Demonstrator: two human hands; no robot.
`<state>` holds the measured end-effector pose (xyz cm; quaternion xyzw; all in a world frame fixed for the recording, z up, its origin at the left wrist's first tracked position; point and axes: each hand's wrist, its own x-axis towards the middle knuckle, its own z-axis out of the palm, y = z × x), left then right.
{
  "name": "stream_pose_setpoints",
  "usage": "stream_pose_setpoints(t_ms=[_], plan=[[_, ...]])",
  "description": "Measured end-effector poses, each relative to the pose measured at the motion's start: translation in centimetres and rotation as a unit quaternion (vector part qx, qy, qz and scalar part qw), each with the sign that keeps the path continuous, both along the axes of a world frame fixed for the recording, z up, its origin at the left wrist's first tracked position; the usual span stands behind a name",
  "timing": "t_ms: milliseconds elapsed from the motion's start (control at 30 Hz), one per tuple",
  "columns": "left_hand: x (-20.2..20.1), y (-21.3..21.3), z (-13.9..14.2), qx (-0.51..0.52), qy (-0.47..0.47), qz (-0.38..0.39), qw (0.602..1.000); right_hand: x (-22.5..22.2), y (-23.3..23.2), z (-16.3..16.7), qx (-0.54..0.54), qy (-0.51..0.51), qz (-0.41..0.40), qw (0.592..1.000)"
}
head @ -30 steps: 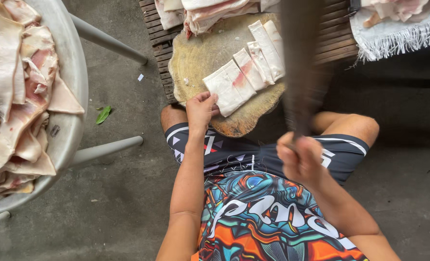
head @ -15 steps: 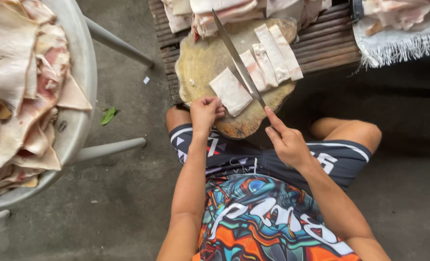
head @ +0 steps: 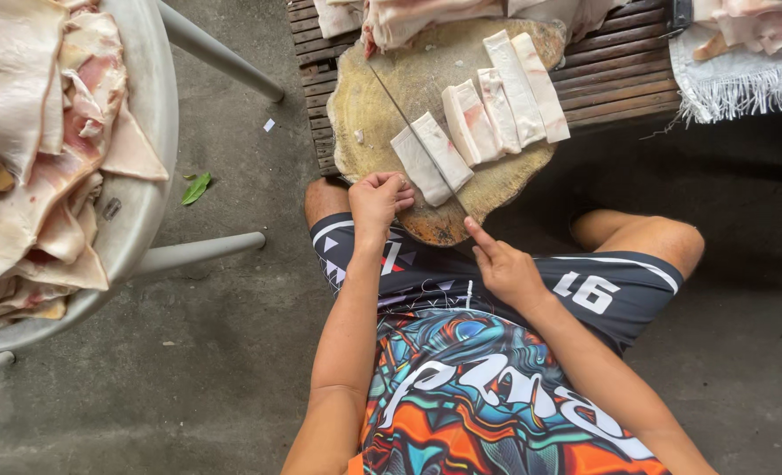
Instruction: The person slices pieces of animal skin on a wooden block using a large knife, moving the cut strips into a pile and reaching for larger pieces from a nearby basin.
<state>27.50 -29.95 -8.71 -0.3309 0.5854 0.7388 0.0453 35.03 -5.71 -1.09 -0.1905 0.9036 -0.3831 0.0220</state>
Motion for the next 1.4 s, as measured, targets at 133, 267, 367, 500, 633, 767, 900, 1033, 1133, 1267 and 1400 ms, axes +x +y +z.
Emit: stream_pose_setpoints(t_ms=[133, 267, 367, 500, 633, 767, 900, 1033, 1133, 1267, 1400], plan=[[-0.8, 0.2, 0.2, -0.038, 0.021, -0.022, 0.999, 0.2, 1.0, -1.1, -0.136, -0.074, 0.009, 0.988], [-3.4, 2.3, 1.0, -0.068, 0.002, -0.075, 0.995, -0.2, 2.6, -1.2, -0.230, -0.381, -0.094, 0.891], [-6.4, 5.5, 2.1, -0.112, -0.075, -0.115, 0.984, -0.5, 3.8, -2.0, -0.299, -0.294, -0.082, 0.904], [-9.7, 12.2, 4.7, -0.322, 0.067, -0.132, 0.935, -1.5, 7.3, -3.7, -0.384, -0.163, -0.103, 0.903], [-13.0, 18.5, 7.5, -0.449, -0.112, -0.229, 0.856, -3.1, 9.7, -6.2, -0.510, -0.118, -0.120, 0.844], [-15.3, 20.4, 9.3, -0.562, -0.157, -0.324, 0.744, -3.0, 10.2, -8.1, -0.537, -0.123, -0.160, 0.819], [-16.1, 19.9, 9.8, -0.538, -0.195, -0.368, 0.733, -2.8, 10.4, -8.7, -0.520, -0.152, -0.179, 0.821], [-15.4, 17.7, 9.1, -0.519, -0.195, -0.346, 0.757, -3.6, 10.3, -8.7, -0.532, -0.171, -0.160, 0.814], [-14.6, 15.5, 8.2, -0.542, -0.161, -0.336, 0.754, -3.9, 9.8, -8.9, -0.530, -0.174, -0.143, 0.818], [-13.2, 14.7, 7.4, -0.581, -0.148, -0.390, 0.699, -3.8, 9.2, -9.2, -0.510, -0.204, -0.119, 0.827], [-11.9, 14.6, 6.4, -0.647, -0.073, -0.385, 0.654, -4.1, 8.6, -9.8, -0.479, -0.231, -0.123, 0.838]])
